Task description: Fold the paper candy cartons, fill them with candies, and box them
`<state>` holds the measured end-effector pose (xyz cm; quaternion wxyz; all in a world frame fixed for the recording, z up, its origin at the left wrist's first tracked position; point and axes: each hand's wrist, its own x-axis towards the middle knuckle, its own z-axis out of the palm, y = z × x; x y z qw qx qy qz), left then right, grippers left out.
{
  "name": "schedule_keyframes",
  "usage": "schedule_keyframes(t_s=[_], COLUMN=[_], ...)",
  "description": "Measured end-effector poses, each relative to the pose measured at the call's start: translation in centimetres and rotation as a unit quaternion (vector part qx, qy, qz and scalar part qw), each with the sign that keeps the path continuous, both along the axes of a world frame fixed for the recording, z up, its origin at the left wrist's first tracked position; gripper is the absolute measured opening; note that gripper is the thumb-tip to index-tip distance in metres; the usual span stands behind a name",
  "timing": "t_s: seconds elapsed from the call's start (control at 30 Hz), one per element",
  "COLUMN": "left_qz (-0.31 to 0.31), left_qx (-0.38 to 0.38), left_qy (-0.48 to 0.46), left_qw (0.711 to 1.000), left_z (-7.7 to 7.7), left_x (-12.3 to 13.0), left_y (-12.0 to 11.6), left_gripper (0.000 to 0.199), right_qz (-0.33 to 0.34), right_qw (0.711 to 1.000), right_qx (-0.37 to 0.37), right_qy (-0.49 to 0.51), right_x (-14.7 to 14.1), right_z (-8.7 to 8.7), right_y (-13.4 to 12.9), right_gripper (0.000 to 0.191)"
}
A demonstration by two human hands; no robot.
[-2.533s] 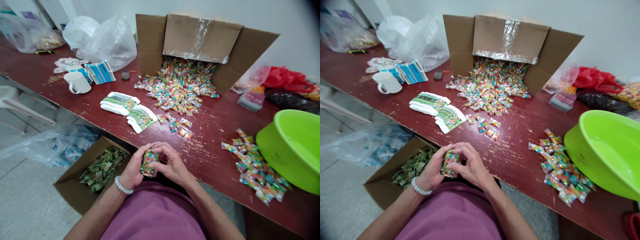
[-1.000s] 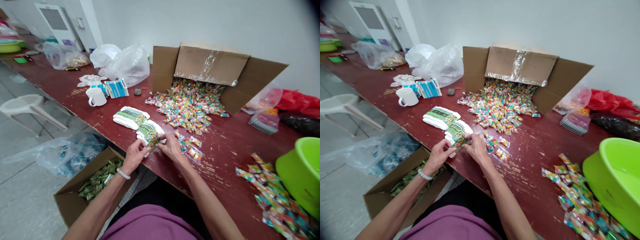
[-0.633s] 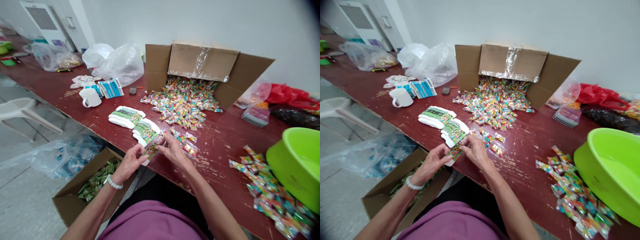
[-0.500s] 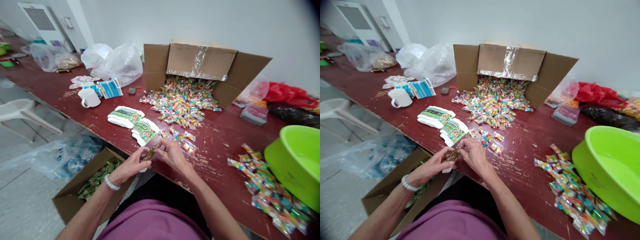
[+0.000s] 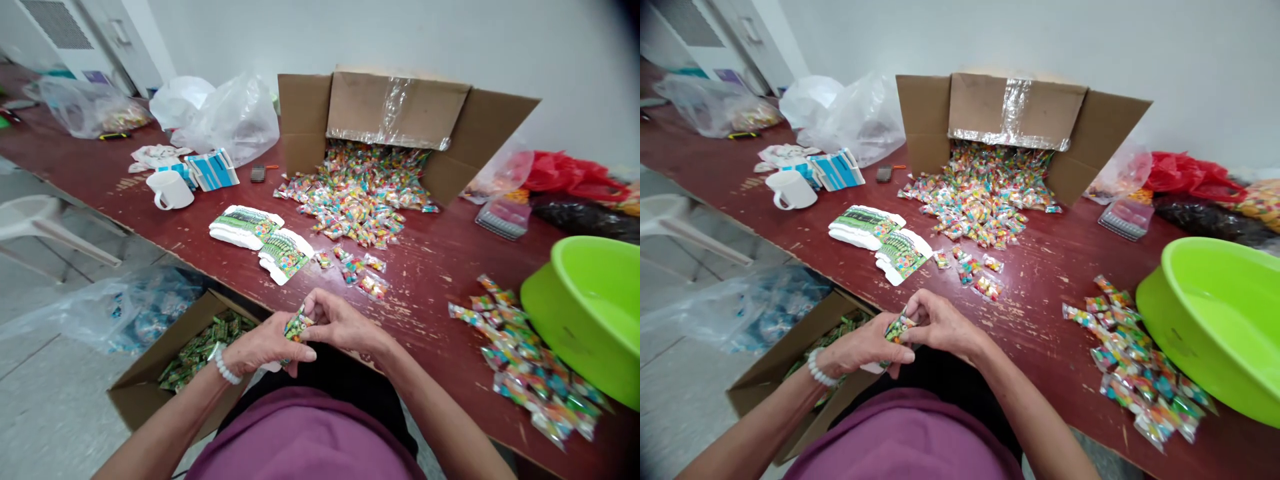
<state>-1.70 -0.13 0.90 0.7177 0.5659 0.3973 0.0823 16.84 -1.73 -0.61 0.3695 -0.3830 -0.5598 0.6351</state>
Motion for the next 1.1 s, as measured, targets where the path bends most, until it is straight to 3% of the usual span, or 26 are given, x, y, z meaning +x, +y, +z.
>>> schedule_keyframes(t_s=[0.1,0.17,0.23,0.3,0.43,0.5,0.63,0.67,0.87,1.0,1.1], left_qz=[0.105,0.167,0.189,0.183,0.191,0.235,0.310,0.314,0.293,0.262,0.239], left_qx=[0.011,0.001,0.003,0.040,0.170,0.173,0.114,0.115,0.151,0.073,0.065], left_qy=[-0.026,-0.040,-0.048,-0.050,-0.031,-0.037,-0.112,-0.123,-0.105,-0.117,-0.102], left_qw=[0.994,0.985,0.981,0.981,0.966,0.956,0.937,0.934,0.938,0.955,0.963], left_z=[-0.2,-0.7,-1.3,-1.8,-2.0,-2.1,-2.2,-2.2,-2.1,-2.2,-2.2], left_x=[0.6,0.9,1.1,1.1,0.8,0.7,1.2,1.4,1.8,1.4,1.0], left_y=[-0.4,-0.5,-0.6,-0.6,-1.0,-1.4,-2.4,-2.5,-2.1,-2.2,-2.5], left_gripper=[0.024,0.025,0.027,0.028,0.031,0.042,0.075,0.079,0.063,0.050,0.042], right_qz=[-0.180,-0.225,-0.195,-0.185,-0.234,-0.230,-0.266,-0.280,-0.293,-0.277,-0.243], right_qw=[0.978,0.965,0.978,0.981,0.965,0.967,0.964,0.960,0.953,0.961,0.968], right_qx=[0.065,0.076,0.037,0.014,0.060,0.065,0.018,0.010,0.037,0.001,-0.054], right_qy=[-0.084,-0.108,-0.069,-0.048,-0.099,-0.092,0.005,0.028,0.064,0.014,0.035], right_x=[-0.7,-1.3,-1.7,-1.6,-0.8,-0.6,-1.5,-1.9,-2.7,-1.5,-0.7], right_z=[-0.3,-0.6,-1.0,-1.3,-1.4,-1.6,-2.5,-2.6,-2.6,-2.5,-2.3], right_y=[-0.4,-0.6,-0.6,-0.6,-0.2,0.0,-0.3,-0.4,-0.8,-0.3,0.1], right_gripper=[0.033,0.028,0.017,0.020,0.022,0.015,0.050,0.051,0.023,0.024,0.025])
